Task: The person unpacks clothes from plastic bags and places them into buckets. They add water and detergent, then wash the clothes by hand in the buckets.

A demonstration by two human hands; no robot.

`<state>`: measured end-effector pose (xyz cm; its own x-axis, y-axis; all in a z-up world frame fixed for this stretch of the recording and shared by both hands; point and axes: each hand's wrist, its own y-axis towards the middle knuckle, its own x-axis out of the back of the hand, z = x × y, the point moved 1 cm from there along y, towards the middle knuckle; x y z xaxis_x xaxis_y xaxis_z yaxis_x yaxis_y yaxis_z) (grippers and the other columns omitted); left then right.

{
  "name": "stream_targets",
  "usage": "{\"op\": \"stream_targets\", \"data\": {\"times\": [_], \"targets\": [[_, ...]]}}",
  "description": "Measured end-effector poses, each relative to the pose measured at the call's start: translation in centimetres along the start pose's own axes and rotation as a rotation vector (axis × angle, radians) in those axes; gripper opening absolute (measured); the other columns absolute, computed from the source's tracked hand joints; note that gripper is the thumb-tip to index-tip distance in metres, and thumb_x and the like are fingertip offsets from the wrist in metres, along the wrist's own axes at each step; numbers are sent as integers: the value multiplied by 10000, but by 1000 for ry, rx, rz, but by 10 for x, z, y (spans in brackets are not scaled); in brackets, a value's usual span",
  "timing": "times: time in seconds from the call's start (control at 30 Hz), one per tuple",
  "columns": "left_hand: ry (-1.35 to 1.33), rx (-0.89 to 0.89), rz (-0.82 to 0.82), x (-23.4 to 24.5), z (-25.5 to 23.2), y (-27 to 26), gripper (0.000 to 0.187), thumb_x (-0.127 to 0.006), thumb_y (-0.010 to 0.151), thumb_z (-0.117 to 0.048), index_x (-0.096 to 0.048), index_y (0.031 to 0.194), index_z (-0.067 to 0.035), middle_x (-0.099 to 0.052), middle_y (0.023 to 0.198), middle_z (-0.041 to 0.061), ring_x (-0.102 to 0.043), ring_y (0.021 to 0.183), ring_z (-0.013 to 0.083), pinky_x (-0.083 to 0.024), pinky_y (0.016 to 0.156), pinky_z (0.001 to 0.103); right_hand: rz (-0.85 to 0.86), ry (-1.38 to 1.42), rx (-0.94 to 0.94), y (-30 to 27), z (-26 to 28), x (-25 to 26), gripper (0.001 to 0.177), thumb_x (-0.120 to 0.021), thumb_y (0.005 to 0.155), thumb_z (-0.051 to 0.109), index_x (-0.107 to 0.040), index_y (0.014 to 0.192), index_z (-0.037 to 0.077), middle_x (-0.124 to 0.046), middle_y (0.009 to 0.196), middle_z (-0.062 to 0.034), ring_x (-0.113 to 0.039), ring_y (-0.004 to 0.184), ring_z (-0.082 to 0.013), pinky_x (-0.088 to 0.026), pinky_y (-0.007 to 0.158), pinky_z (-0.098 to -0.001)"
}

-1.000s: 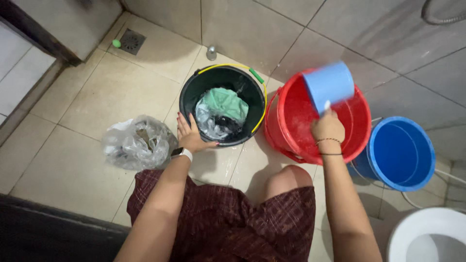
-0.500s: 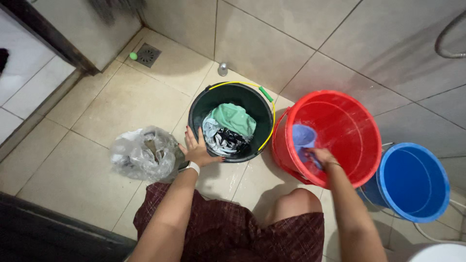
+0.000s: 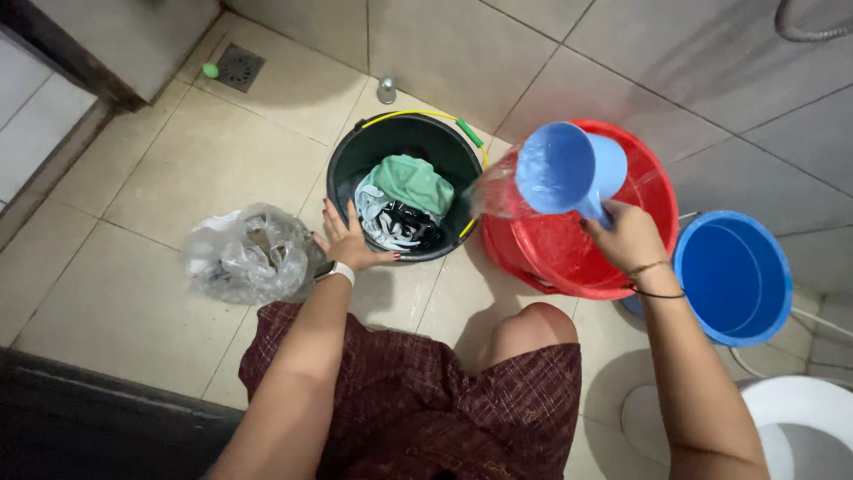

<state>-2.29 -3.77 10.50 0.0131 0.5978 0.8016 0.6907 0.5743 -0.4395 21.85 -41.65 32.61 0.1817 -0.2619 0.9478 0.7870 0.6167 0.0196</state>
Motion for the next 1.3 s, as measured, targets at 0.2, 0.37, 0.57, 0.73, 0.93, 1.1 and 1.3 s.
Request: {"op": "stream_targets", "data": {"times": [0.2, 0.37, 0.57, 0.73, 0.93, 1.1, 1.3], "targets": [[-43, -13, -3, -1, 4, 3, 1714, -920, 407, -738, 140, 1638, -193, 331, 1628, 258, 152, 1567, 446, -14, 1166, 742, -45, -203, -33, 17, 67, -4, 281, -683, 938, 277, -698, 1059, 23, -681, 820, -274, -663, 755, -473, -527, 673, -572], [-42, -23, -16, -2, 5, 3, 1721, -922, 398, -734, 139, 1637, -185, 331, 1621, 277, 148, 1573, 438, -19, 1162, 745, -117, -324, 55, 19, 111, -15, 294, -625, 942, 201, -621, 1191, 45, -687, 830, -183, -663, 655, -409, -523, 555, -524], [12, 5, -9, -1, 0, 0, 1714, -901, 412, -765, 135, 1643, -174, 289, 1645, 265, 112, 1577, 419, -52, 1173, 743, -303, -478, 91, 24, 81, -37, 447, -598, 1005, 172, -559, 1444, 94, -666, 867, -134, -664, 626, -331, -522, 506, -469], [11, 45, 29, 6, -6, -2, 1745, -923, 385, -767, 148, 1625, -169, 288, 1634, 261, 111, 1570, 418, -63, 1166, 727, -126, -548, -364, 37, -48, -75, 575, -600, 898, 187, -592, 1463, 80, -736, 933, -212, -730, 763, -392, -587, 631, -507], [37, 49, -15, 17, -11, -10, 1731, -910, 372, -777, 107, 1637, -175, 226, 1669, 245, 30, 1589, 401, -110, 1173, 743, 521, -307, -650, 64, -130, -205, 310, -789, 801, 300, -776, 1060, 130, -705, 1115, -136, -671, 1030, -309, -563, 817, -493], [47, 9, -4, 24, -11, -17, 1710, -894, 408, -798, 94, 1626, -118, 197, 1656, 272, 17, 1583, 415, -140, 1158, 734, 514, 394, -721, 52, -131, -219, 324, -786, 837, 270, -794, 901, -47, -722, 785, -155, -614, 620, -212, -479, 544, -385], [46, -14, -45, 21, -8, -17, 1696, -885, 434, -794, 93, 1627, -89, 177, 1662, 286, -12, 1583, 395, -143, 1177, 717, 342, 632, -658, 8, -117, -96, 264, -707, 885, 218, -793, 968, -17, -660, 691, -58, -554, 557, -133, -432, 509, -299]]}}
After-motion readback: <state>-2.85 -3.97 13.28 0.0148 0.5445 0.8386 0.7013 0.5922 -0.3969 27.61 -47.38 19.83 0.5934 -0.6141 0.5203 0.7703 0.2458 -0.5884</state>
